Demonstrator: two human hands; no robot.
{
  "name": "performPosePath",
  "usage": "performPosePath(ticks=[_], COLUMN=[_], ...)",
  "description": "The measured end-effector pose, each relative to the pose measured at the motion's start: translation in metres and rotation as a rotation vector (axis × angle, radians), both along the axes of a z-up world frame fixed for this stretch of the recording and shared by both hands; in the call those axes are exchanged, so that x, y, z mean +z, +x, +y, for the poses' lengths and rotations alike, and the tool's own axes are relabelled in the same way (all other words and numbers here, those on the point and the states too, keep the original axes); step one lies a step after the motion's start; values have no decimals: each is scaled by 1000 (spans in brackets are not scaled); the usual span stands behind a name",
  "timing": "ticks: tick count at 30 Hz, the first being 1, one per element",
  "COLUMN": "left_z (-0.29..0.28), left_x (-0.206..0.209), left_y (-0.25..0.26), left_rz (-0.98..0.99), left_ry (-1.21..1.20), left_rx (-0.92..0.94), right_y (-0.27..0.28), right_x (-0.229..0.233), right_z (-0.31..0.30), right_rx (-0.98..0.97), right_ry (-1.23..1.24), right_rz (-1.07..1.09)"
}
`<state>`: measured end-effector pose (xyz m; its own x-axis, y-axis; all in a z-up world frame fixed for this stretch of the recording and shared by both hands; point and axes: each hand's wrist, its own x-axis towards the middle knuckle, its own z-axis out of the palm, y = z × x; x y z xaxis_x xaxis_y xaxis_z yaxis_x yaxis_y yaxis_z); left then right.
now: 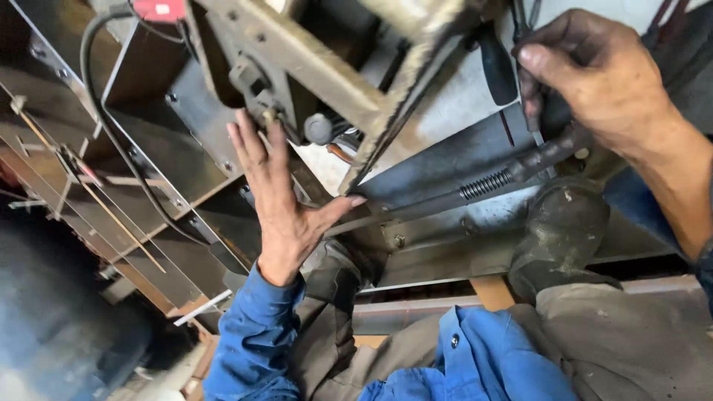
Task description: The person works on a machine head mounted in a steel frame, handling a wire and fittings, then uses a pneumatic tool and a wrench to loosen, position and tighten components on the machine. They reposition parts by hand and operate the tool repeatedly on bolts around the assembly.
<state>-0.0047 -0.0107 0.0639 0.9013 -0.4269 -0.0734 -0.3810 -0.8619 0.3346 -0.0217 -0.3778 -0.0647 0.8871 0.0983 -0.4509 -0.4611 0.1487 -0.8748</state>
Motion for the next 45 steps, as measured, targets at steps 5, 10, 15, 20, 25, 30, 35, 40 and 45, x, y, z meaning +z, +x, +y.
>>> performPosePath(ticks=[5,10,15,20,25,30,35,40,45], left_z=[-1,9,11,14,13,13,10,9,8], left_x=[-5,-14,-17,-16,-11,-10,-9,-10,-8], left_y=[3,5,4,4,5,4,4,4,4], left_rz=[70,115,121,101,143,143,137,166,163], left_ry=[-58,-73,-77,-78,-97,-111,-113,-144,-134], left_rx=[17,11,12,5,6,7,12,19,24], right_y=[-2,-2,6,6,-1,-1,-1,-1,-1], right_x=[-5,-3,11,12,0,-3,-1,1,-4], right_z=[-10,-13,-4,2,7,12,16,15,17], right_rx=[-25,-3,39,57,75,67,76,91,84], right_ry=[12,-32,-68,-75,-84,-7,9,-51,-32], right_rz=[-47,-55,9,-2,-45,-68,-74,-46,-50])
